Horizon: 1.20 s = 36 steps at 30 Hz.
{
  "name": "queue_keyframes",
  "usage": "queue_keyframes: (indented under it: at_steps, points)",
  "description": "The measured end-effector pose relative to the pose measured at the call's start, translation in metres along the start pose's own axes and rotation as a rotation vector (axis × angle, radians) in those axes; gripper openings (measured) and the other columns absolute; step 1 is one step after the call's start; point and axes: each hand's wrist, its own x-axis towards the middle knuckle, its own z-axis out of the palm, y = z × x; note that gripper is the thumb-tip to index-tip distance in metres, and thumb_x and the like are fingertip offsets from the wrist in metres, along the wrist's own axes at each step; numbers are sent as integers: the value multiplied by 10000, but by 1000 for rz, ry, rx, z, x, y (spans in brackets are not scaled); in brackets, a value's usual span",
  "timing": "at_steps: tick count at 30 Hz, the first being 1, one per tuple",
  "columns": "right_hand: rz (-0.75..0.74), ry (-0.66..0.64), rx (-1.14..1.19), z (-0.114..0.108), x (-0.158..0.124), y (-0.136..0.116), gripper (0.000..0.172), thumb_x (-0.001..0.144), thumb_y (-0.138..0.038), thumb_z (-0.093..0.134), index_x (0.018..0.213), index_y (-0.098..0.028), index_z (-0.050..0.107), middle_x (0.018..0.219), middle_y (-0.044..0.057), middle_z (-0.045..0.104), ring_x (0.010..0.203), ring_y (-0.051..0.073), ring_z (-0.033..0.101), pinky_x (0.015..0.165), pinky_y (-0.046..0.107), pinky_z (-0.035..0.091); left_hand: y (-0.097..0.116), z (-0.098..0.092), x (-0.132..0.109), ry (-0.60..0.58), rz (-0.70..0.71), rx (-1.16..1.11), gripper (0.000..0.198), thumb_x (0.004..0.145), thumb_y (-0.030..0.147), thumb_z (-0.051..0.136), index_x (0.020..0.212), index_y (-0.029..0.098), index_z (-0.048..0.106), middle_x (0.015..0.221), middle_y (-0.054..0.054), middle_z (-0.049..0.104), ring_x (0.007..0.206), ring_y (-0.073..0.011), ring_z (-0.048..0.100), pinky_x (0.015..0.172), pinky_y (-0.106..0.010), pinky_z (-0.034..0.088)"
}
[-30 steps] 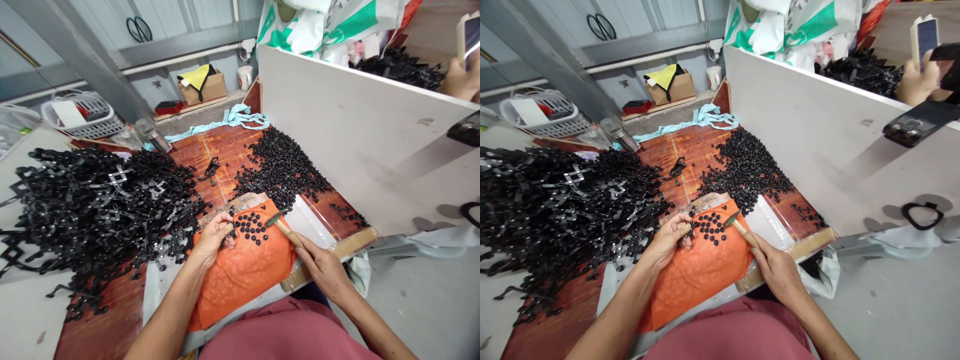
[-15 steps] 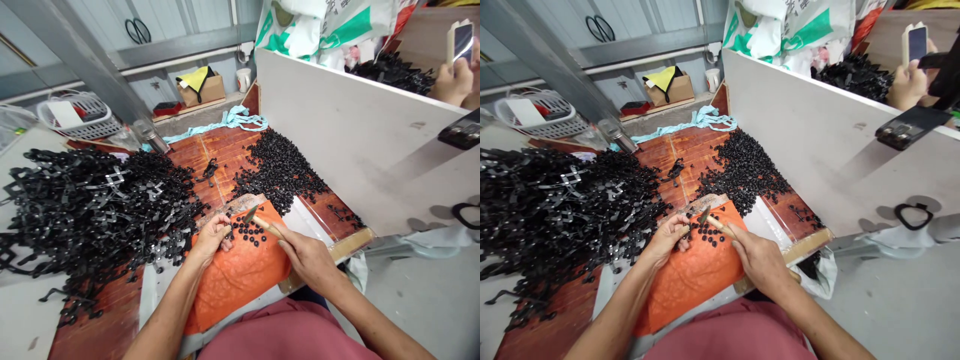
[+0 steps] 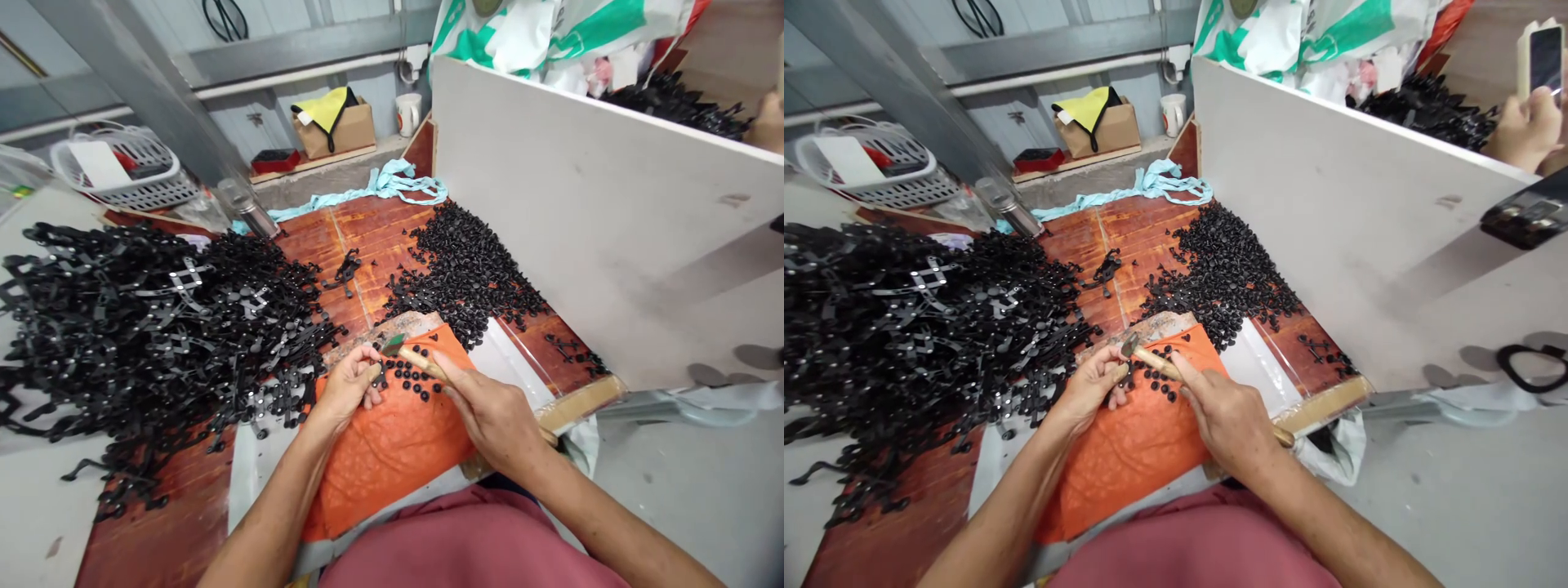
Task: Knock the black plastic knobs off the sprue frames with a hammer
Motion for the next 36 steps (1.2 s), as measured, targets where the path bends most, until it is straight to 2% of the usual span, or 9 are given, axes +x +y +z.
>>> queue_keyframes:
  at_steps: [4, 13, 16, 19, 23, 28, 32, 34, 36]
  points:
    - [34, -110, -98, 3, 4, -1, 527, 1061, -328, 365, 1587, -338, 351, 917, 60, 743, 750, 235, 703, 657, 329, 551, 0, 0, 1, 6, -17, 23, 533, 694, 564, 779, 970, 206, 496, 533, 65, 617, 345, -103, 559, 299, -123, 345]
    - [127, 59, 208, -9, -3, 8, 483, 1056, -363, 398, 1537, -347, 430, 1260, 34, 719, 970, 231, 720, 807, 330, 529, 8, -3, -10, -17, -3, -92, 570, 690, 543, 823, 1005, 201, 493, 581, 51, 645, 368, -80, 536, 323, -121, 350]
    - [174, 17, 387, -7, -1, 4, 429, 1034, -352, 454, 1456, -330, 530, 1100, 8, 749, 890, 202, 700, 778, 303, 503, 8, 5, -22, -13, -5, -134, 567, 707, 543, 821, 1019, 213, 482, 558, 63, 623, 367, -89, 529, 333, -135, 355]
    - [167, 2, 562, 0, 12, -9, 239, 991, -357, 537, 1155, -260, 681, 818, -19, 662, 729, 163, 599, 659, 264, 437, 6, 20, -37, -5, 0, -177, 514, 761, 535, 787, 1028, 224, 477, 568, 70, 614, 382, -83, 523, 380, -149, 386]
    - [141, -67, 835, 15, 33, -27, 115, 920, -327, 612, 923, -218, 649, 759, -36, 590, 683, 132, 523, 619, 238, 400, 0, 36, -54, -37, 14, -173, 424, 815, 514, 742, 1003, 235, 486, 610, 65, 607, 446, -90, 545, 458, -174, 418]
    - [234, -118, 958, 27, 39, -33, 111, 850, -294, 639, 814, -192, 611, 691, -45, 554, 618, 111, 486, 563, 225, 378, -4, 28, -69, 78, 272, 391, 343, 957, 388, 557, 1278, 275, 601, 975, -52, 691, 922, -212, 680, 826, -334, 557]
    - [210, -140, 1018, 28, 35, -32, 104, 831, -281, 659, 827, -187, 615, 709, -42, 579, 630, 111, 506, 585, 225, 409, 3, 20, -80, 327, 633, 878, 391, 952, 269, 556, 1334, 302, 636, 1565, -103, 392, 1435, -317, 402, 1159, -498, 370]
    - [170, -132, 1050, 30, 34, -34, 90, 842, -272, 660, 852, -187, 634, 761, -30, 616, 678, 121, 542, 626, 231, 442, 6, 21, -83, 241, 696, 902, 384, 954, 236, 545, 1323, 295, 633, 1568, -95, 408, 1437, -301, 403, 1170, -486, 359]
    - [148, -99, 1069, 32, 33, -37, 77, 855, -263, 658, 881, -191, 653, 801, -23, 635, 717, 130, 566, 656, 236, 461, 7, 24, -83, 82, 634, 836, 337, 967, 236, 520, 1281, 282, 634, 1384, -91, 595, 1301, -269, 529, 1099, -441, 425]
